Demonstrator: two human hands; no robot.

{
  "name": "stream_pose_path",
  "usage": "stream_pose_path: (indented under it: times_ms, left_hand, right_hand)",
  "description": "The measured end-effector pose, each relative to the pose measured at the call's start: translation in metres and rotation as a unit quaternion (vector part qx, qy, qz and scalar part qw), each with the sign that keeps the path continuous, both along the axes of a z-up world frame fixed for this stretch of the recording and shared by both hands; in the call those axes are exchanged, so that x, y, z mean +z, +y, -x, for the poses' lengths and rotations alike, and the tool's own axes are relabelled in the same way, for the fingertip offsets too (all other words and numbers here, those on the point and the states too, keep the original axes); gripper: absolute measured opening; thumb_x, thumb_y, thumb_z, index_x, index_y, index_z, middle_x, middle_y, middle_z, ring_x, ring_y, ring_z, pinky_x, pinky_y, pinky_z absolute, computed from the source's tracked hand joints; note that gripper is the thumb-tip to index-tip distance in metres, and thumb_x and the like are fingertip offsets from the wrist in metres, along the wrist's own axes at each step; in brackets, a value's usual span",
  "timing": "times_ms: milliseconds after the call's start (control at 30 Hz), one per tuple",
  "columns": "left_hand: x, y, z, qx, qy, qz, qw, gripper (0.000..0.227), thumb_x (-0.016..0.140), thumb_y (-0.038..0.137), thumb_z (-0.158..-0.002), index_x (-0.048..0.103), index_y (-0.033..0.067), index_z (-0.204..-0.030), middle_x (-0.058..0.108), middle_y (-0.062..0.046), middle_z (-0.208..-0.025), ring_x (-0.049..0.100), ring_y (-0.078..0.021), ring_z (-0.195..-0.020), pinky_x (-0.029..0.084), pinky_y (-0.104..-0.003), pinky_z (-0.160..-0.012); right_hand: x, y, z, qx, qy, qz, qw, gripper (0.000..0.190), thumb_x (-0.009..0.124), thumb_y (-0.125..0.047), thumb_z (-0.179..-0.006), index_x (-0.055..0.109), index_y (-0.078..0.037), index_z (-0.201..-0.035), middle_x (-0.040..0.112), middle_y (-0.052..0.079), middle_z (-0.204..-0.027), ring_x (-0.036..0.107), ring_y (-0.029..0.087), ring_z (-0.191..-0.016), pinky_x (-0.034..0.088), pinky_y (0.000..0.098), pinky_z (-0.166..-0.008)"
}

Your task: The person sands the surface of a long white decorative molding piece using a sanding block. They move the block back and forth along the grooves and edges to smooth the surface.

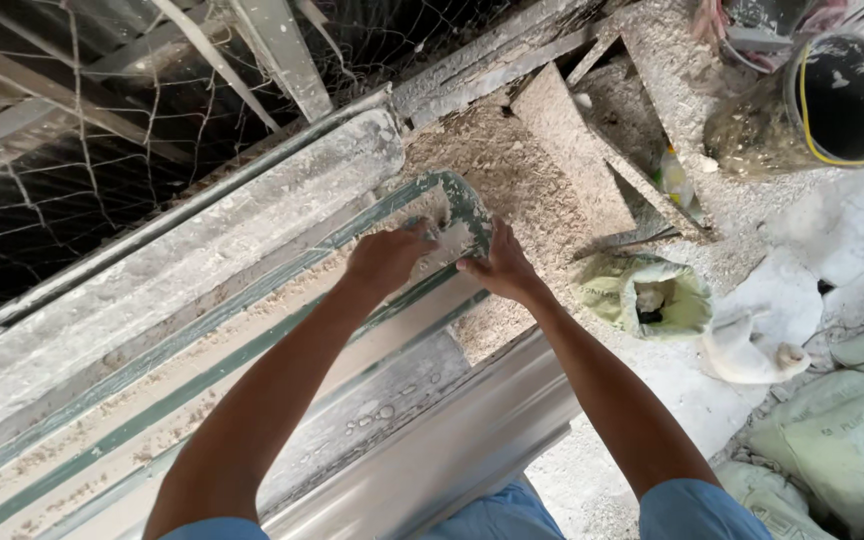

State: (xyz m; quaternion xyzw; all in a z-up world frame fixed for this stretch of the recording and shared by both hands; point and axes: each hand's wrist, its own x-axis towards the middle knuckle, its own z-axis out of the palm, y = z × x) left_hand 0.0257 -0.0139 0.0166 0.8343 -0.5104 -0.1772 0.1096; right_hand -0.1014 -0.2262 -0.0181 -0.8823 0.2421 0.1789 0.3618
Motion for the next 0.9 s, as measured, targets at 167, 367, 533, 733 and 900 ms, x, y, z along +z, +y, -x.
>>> stream_pose_path:
  times_ms: [167, 367, 533, 733, 900]
  left_hand:
    - [-0.004, 0.036, 0.004, -0.01, 0.006, -0.057, 0.998, 0.062, 0.054, -0.005, -0.089, 0.064, 0.0364, -0.133, 0.039, -0.001, -0.159, 0.072, -0.0244, -0.101, 0.062, -0.042, -0.083]
    - [-0.019, -0.025, -0.005, 0.012, 0.037, -0.057, 0.998, 0.049, 0.059, 0.004, -0.096, 0.065, 0.03, -0.137, 0.053, -0.002, -0.15, 0.07, -0.0244, -0.112, 0.063, -0.041, -0.086]
    - [-0.014, 0.007, -0.007, 0.011, 0.011, -0.052, 0.999, 0.05, 0.057, 0.009, -0.103, 0.055, 0.0292, -0.149, 0.05, -0.002, -0.152, 0.073, -0.0248, -0.1, 0.058, -0.039, -0.079]
    - [-0.006, -0.012, 0.009, 0.0, 0.013, -0.04, 0.999, 0.051, 0.052, -0.001, -0.094, 0.064, 0.031, -0.132, 0.039, 0.0, -0.161, 0.074, -0.0202, -0.1, 0.063, -0.031, -0.059]
    - [-0.009, -0.119, -0.005, -0.007, -0.057, -0.07, 0.996, 0.033, 0.061, 0.01, -0.097, 0.074, 0.0276, -0.122, 0.068, 0.001, -0.132, 0.072, -0.0208, -0.108, 0.059, -0.035, -0.078]
  right_hand:
    - [-0.007, -0.001, 0.005, 0.001, 0.004, 0.0, 1.0, 0.123, 0.072, -0.058, -0.085, -0.007, 0.003, -0.158, 0.008, 0.028, -0.166, 0.013, 0.043, -0.155, 0.019, 0.051, -0.124]
    - [-0.024, -0.007, 0.002, 0.012, -0.007, 0.013, 1.0, 0.127, 0.074, -0.058, -0.082, -0.009, 0.002, -0.157, 0.004, 0.028, -0.167, 0.011, 0.043, -0.155, 0.017, 0.0545, -0.123]
    - [-0.027, -0.006, 0.0, 0.006, 0.015, 0.013, 1.0, 0.126, 0.073, -0.06, -0.082, -0.009, -0.002, -0.159, 0.005, 0.026, -0.168, 0.012, 0.042, -0.154, 0.019, 0.0509, -0.126]
    - [-0.032, -0.007, 0.006, 0.01, -0.018, 0.015, 1.0, 0.128, 0.076, -0.057, -0.083, -0.01, 0.0, -0.158, -0.002, 0.029, -0.167, 0.005, 0.045, -0.155, 0.013, 0.0552, -0.122]
    - [-0.021, -0.012, 0.004, 0.011, -0.024, 0.006, 1.0, 0.126, 0.075, -0.062, -0.08, -0.001, 0.001, -0.159, 0.012, 0.029, -0.165, 0.019, 0.043, -0.153, 0.024, 0.0514, -0.125]
